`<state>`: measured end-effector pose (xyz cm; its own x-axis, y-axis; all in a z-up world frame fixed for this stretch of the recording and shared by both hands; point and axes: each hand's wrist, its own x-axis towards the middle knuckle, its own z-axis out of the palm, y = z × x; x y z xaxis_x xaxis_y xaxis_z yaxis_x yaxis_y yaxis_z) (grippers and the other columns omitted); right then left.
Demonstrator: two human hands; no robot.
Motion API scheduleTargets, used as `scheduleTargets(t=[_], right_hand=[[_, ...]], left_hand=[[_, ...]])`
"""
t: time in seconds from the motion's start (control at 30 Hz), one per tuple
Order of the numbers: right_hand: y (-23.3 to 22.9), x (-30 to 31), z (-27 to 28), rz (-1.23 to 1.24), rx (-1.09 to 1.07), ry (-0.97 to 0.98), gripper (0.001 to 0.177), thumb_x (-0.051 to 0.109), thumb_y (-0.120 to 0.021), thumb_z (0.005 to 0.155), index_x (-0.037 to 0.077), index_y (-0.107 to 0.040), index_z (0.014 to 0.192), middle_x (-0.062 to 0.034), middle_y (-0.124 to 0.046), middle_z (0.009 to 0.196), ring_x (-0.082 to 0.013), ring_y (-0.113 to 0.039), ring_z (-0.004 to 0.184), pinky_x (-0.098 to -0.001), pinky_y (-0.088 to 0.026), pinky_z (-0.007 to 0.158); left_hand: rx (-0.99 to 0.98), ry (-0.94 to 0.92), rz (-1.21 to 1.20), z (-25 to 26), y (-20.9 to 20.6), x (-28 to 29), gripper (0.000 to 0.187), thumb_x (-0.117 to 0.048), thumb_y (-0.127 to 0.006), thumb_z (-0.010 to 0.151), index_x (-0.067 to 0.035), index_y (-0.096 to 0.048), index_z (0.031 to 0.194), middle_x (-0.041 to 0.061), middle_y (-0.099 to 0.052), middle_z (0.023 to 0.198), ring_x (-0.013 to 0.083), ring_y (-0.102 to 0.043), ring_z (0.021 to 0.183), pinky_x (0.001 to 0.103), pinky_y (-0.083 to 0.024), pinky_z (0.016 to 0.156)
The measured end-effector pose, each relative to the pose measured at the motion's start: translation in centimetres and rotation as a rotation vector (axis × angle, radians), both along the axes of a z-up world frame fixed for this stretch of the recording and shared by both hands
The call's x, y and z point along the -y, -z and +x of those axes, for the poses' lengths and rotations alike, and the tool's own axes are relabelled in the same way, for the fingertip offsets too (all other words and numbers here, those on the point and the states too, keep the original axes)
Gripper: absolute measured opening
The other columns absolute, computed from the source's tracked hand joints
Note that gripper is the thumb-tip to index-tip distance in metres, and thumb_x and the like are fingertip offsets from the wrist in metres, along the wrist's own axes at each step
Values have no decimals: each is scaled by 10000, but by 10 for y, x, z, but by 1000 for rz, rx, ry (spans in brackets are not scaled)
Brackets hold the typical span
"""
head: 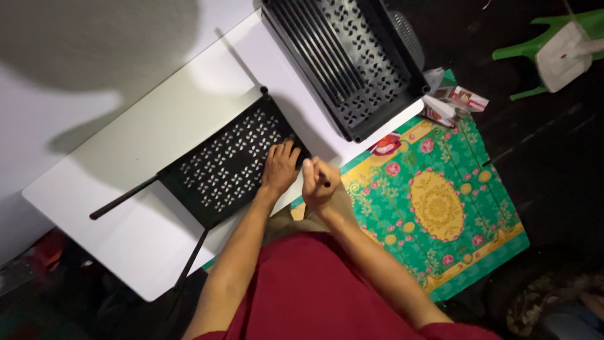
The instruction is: The person assembles a black plastic tray by inserting a rod into its slots. They then lift and tilt the tray to check alignment and stability, and finally place it back on the table.
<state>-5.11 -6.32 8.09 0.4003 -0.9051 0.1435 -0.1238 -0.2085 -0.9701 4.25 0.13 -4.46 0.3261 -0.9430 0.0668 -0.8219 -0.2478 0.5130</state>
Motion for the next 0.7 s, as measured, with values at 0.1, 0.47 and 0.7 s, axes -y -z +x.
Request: scheduleTargets(t=[0.1,0.47,0.7], right_hand=[[7,19,-3,-138,58,-152,415,-54,-634,875,47,-313,632,-73,-421,574,-190,-392,464,-324,-301,487],[-7,49,-19,-2,42,-576,320,-78,-583,763,20,-299,652,-96,-434,601,-214,-457,506,-315,-383,522],[-32,-1,-4,-35,161,-22,242,7,-672,901,-2,-484,748,-96,-517,720,-190,-470,624,-325,-385,585]], left_hand=[[-34,23,8,4,4,5,476,-226,-803,747,-30,-648,1153,189,-591,1263,342,-561,1193,465,-399,1054],[7,19,-2,-1,3,3,519,-253,-780,730,-20,-646,1174,201,-583,1276,352,-544,1189,482,-388,1041],[32,1,-48,-5,6,4,497,-263,-749,736,-15,-636,1150,221,-588,1281,356,-549,1158,492,-396,1017]])
